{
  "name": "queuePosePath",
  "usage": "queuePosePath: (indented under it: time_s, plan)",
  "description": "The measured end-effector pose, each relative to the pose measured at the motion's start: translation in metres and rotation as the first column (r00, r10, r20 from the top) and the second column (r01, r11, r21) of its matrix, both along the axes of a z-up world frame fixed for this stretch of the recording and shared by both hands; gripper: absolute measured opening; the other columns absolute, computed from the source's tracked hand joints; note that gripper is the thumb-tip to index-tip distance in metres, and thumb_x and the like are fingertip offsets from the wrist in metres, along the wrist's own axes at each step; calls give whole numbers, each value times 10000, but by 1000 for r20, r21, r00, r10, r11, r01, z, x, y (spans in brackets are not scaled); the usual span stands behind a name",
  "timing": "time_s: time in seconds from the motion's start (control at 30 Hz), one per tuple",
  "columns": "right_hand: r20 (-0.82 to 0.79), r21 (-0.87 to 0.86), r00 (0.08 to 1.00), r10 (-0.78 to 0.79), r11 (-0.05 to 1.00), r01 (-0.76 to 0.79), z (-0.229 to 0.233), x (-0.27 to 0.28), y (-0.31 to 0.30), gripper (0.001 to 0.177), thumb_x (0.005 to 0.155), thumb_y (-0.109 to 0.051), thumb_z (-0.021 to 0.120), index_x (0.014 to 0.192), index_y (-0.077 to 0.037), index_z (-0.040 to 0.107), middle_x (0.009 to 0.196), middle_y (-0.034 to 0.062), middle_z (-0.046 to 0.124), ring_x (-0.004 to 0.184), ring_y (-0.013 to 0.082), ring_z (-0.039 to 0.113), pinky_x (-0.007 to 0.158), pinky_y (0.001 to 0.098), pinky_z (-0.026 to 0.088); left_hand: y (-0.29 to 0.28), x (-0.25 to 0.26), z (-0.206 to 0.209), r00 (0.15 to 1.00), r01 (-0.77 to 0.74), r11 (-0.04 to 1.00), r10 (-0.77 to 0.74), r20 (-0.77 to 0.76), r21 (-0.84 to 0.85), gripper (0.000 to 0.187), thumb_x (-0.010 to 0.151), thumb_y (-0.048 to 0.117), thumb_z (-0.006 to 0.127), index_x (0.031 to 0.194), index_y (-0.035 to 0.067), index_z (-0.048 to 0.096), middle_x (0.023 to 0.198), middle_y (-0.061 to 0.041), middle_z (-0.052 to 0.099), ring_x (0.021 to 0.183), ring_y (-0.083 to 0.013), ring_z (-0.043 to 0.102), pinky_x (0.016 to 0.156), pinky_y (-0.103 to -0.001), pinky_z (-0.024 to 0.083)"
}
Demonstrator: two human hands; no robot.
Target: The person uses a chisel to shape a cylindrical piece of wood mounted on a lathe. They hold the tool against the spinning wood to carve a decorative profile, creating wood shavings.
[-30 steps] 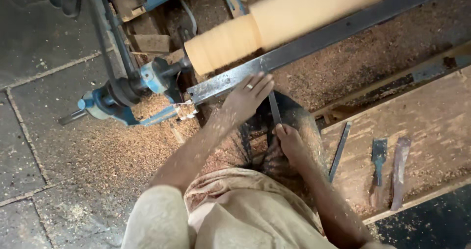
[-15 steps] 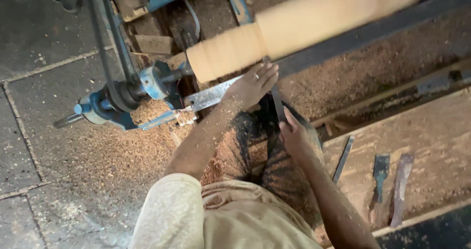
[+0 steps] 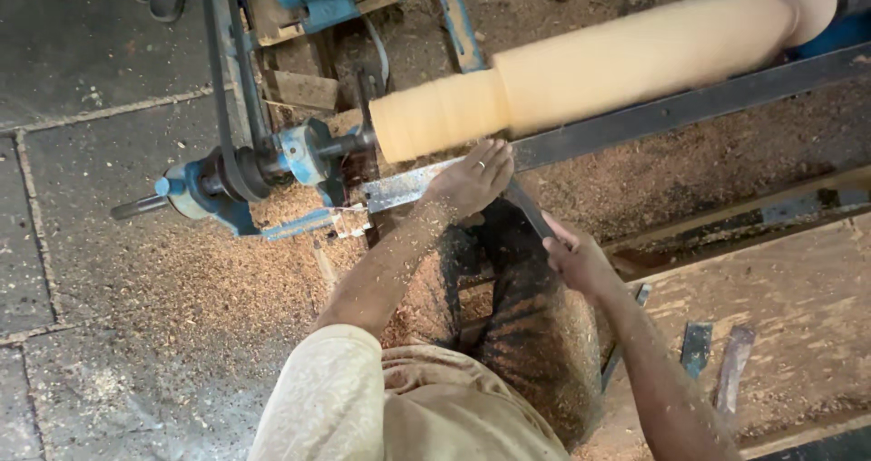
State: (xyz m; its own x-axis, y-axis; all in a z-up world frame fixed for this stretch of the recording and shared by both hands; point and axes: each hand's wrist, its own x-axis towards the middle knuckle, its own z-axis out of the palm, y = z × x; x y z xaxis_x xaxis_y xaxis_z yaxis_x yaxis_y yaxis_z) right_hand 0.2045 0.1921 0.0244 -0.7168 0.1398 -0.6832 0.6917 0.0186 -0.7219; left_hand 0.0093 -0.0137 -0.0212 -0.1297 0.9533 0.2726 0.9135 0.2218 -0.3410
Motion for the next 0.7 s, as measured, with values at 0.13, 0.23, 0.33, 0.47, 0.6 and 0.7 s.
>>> queuePosePath:
  time_s: [0.13,0.23,0.33,0.47,0.6,0.7]
  plan:
    - [89,86,996,0,996,-7,12,3,-15,549,1006,-170,557,1546,-235,485,628,-16,477,547,90,375,494,276,347,1,0,-6,997,-6,1000,6,-83,-8,486,1075,261,498,1440,-59,472,1483,-237,537,1435,-387,481,1266,-541,295]
    - [-87,-5,992,-96,995,96,20,1,-32,541,1002,-134,580,1538,-138,509,662,-37,477,572,68,424,511,256,361,3,-6,-6,998,41,999,-40,48,-12,535,1040,283,494,1430,-82,475,1478,-266,535,1417,-401,484,1234,-534,295]
    - [-47,-12,987,-156,988,156,33,-3,-46,550,992,-143,571,1535,-134,489,635,-19,475,549,84,416,491,277,350,4,-6,-5,997,9,999,-6,73,-37,532,1021,258,498,1437,-73,476,1492,-243,527,1418,-378,493,1241,-513,304]
    - [37,105,988,-150,984,145,58,-4,-61,548,985,-174,567,1529,-185,508,612,0,500,533,100,426,488,295,376,2,0,-8,1000,24,1000,-24,10,20,499,1038,245,481,1425,-70,497,1466,-241,549,1403,-379,522,1247,-518,324]
    - [92,325,994,-63,945,30,70,-6,-72,510,988,-212,576,1497,-222,566,602,6,547,524,104,477,505,302,412,3,-7,-7,988,3,993,-21,152,116,466,1075,218,487,1438,-72,516,1488,-239,564,1413,-360,524,1261,-475,334]
    - [12,252,993,-119,961,112,53,-1,-79,514,1001,-205,571,1512,-187,527,613,-12,551,542,94,473,511,294,412,5,-8,-7,986,83,989,-98,132,120,497,999,261,490,1370,-65,544,1433,-250,582,1372,-389,539,1215,-485,350]
